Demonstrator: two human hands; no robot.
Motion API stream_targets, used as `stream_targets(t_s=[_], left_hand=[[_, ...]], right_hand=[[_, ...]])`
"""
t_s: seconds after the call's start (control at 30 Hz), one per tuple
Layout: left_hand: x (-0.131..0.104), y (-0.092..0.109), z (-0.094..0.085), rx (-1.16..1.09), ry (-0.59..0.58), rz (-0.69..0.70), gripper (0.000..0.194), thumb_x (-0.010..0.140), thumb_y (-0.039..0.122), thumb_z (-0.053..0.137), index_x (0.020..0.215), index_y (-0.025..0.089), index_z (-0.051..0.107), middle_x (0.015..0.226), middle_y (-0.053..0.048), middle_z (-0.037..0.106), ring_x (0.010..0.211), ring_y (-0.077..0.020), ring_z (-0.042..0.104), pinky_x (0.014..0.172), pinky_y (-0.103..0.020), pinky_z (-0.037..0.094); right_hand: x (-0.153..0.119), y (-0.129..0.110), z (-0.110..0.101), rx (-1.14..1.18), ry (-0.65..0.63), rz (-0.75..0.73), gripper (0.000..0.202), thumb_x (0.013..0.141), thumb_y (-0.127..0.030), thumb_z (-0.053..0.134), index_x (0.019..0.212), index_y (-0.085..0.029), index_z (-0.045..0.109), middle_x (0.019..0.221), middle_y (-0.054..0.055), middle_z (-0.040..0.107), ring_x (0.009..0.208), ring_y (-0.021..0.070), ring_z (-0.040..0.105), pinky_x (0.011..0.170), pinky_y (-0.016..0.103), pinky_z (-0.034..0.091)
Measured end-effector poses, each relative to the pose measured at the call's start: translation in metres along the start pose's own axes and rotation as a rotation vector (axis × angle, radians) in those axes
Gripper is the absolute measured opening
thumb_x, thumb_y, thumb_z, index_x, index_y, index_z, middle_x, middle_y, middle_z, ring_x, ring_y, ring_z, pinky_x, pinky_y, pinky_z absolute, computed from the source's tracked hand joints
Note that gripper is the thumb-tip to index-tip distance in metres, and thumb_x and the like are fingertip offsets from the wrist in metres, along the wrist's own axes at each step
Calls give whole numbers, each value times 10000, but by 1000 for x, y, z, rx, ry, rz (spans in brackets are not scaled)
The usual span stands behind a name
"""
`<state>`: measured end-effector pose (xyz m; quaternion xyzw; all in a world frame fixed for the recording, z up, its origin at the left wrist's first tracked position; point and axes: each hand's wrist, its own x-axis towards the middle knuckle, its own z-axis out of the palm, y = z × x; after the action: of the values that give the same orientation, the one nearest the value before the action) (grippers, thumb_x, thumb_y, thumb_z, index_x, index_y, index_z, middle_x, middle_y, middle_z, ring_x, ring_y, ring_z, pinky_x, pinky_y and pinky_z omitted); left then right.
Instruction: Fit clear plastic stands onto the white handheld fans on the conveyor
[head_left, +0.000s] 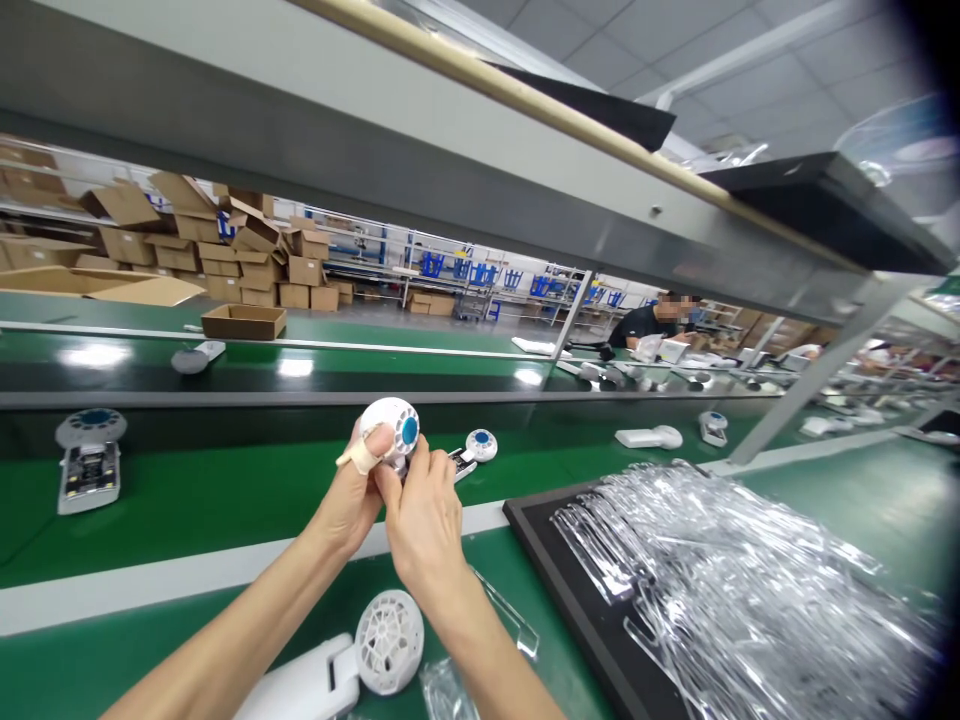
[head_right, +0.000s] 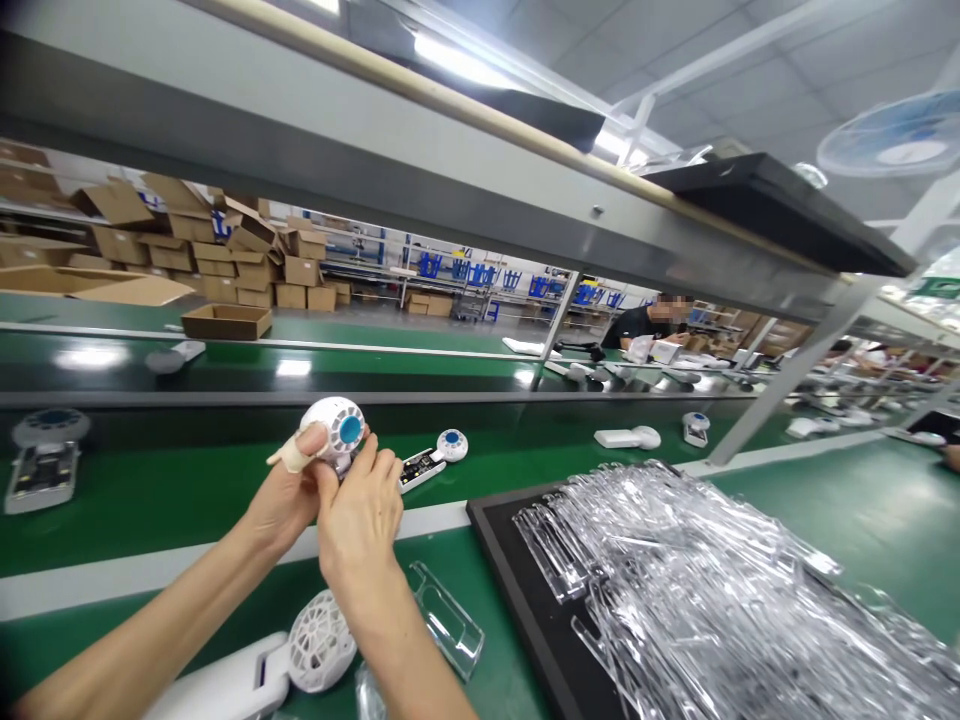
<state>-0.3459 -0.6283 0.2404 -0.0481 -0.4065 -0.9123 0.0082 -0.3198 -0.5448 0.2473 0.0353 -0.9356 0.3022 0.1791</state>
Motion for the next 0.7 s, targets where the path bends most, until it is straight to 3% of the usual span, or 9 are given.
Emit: stream_targets(t_s=[0.13,0.3,0.43,0.5,0.6,0.7], left_hand=[[-6,7,4,-8,15,-4,421,635,400,754,966,169,634,964,-78,693,923,-261,652,804,-342,529],[-10,22,10,3,83,19,442,622,441,748,947,156,655,901,-90,710,896,-272,663,753,-344,556],[-8,26,12,-92,48,116,383,672,449,731,942,187,655,908,-60,707,957,-256,650,839,-378,544],[-6,27,10,-65,0,141,443,673,504,729,987,202,646,982,-62,699,1029,-268,624,862,-386,531],[-5,25,2,203,-48,-8,544,610,517,783,1023,191,648,1055,-92,683,1008,-269,623,783,-333,539],[-9,23,-5,454,-93,-171,497,618,510,777,944,151,668,971,-115,683,841,-256,643,635,-323,544]], right_hand=[[-8,4,0,18,22,-41,583,925,-445,399,1407,-118,372,1111,178,558,1066,341,500,909,540,410],[-24,9,-9,159,-93,-88,610,959,-418,315,1502,-184,165,1330,162,479,1205,309,464,938,488,433],[-35,17,-23,41,-218,-49,618,946,-402,376,1508,-266,160,1188,138,546,1041,313,579,814,482,494],[-37,22,-28,25,-234,-52,603,953,-375,376,1508,-285,157,1130,122,550,965,287,609,784,457,507],[-37,27,-31,23,-158,-110,588,943,-325,413,1495,-292,216,1112,115,531,996,275,591,795,424,508],[-32,33,-31,75,-112,-111,574,897,-331,497,1448,-310,334,1137,103,536,1069,287,553,846,435,483]])
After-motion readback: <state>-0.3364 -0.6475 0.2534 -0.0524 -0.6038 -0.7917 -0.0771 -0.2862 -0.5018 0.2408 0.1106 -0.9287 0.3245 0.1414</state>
